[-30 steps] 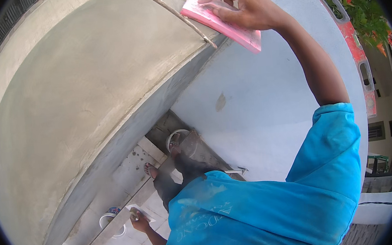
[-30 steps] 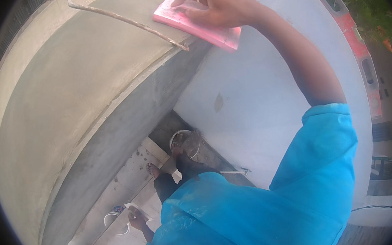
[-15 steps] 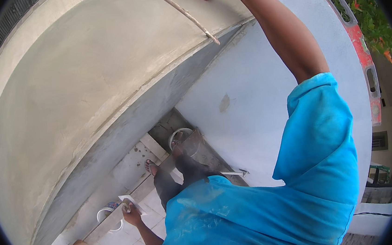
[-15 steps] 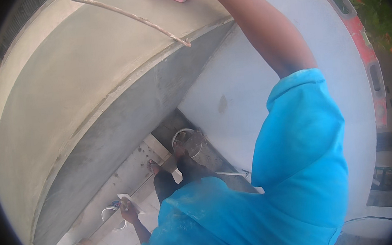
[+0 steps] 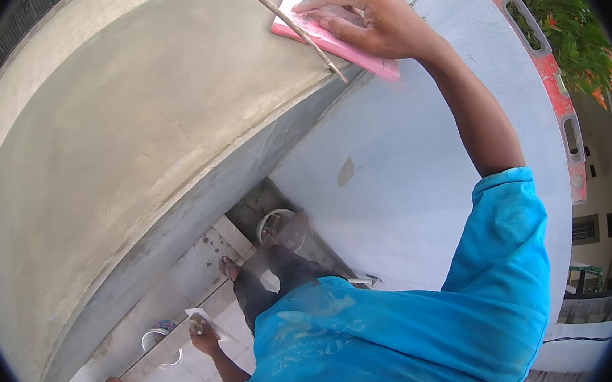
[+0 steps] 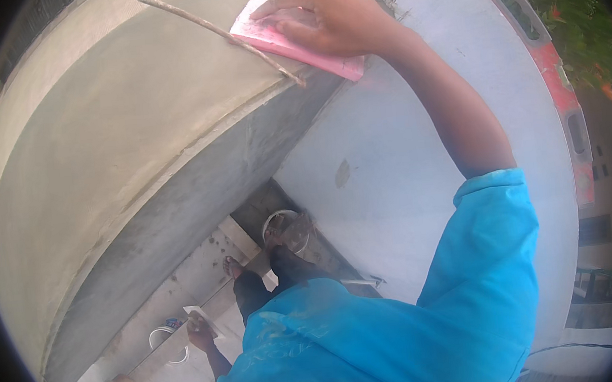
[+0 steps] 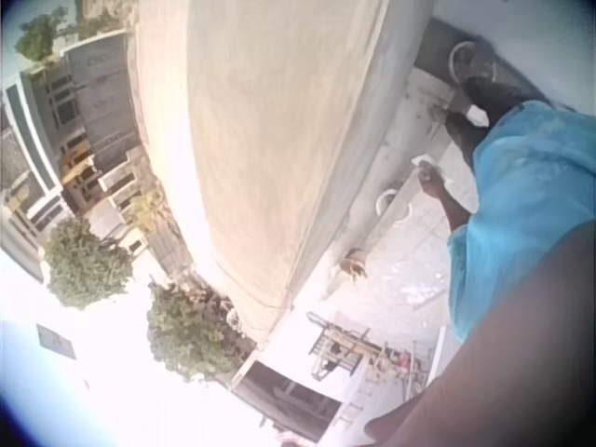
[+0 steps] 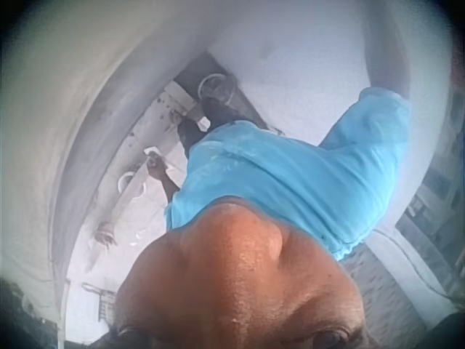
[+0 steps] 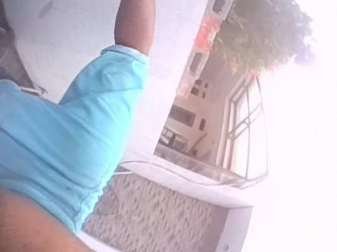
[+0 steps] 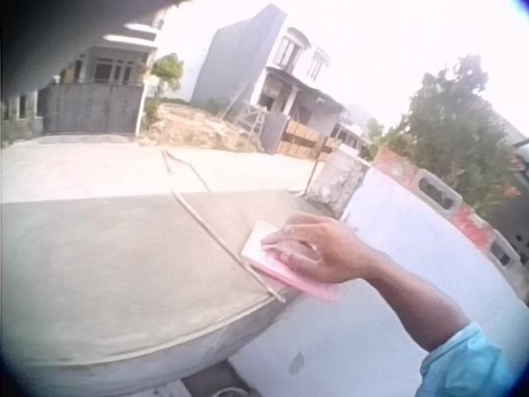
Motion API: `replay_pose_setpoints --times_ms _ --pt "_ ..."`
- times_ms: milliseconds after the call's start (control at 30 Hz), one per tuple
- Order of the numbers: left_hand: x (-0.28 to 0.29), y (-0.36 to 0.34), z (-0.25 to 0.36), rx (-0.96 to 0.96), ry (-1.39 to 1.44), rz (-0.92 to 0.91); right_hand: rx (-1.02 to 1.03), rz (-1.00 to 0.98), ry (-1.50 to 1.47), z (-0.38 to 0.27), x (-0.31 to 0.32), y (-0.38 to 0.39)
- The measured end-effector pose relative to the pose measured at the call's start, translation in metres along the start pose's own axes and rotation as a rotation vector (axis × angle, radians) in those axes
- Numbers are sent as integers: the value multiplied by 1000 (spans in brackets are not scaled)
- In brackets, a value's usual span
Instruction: The person smooths a curved concrete surface using a pink sponge in one hand and a metal trowel in the other. They repeatedly rub the sponge along the edge and face of the structure while standing on scaffolding.
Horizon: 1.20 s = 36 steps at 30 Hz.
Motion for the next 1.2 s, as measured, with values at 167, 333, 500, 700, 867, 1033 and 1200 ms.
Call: replay_pose_setpoints --times_ms 167,333,500,700,867,1033,1200 --pt "1 3 -9 57 -78 -50 -278 21 7 52 4 -55" --pt "-2 9 -24 144 36 -64 -522 74 9 88 26 14" --pt "3 17 -32 110 -76 22 -543 75 11 33 20 68" --pt "-1 9 -34 151 -71 -67 -392 146 40 98 1 -59" --pt "7 -1 -32 94 -127 20 -599 128 145 177 26 -5" --pt "0 10 -57 229 -49 -50 -824 102 15 86 37 88" --pt "0 13 -45 126 -116 -65 -563 162 79 88 14 2"
Point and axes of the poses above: each hand's wrist, its own y-axis away from the middle knuckle, its own x-axis out of the back of the hand, z = x × y, the point moved 8 cm from there along -y, towards the middle knuckle, and after that the axes turned 15 degrees about -y, right-handed, at the moved point
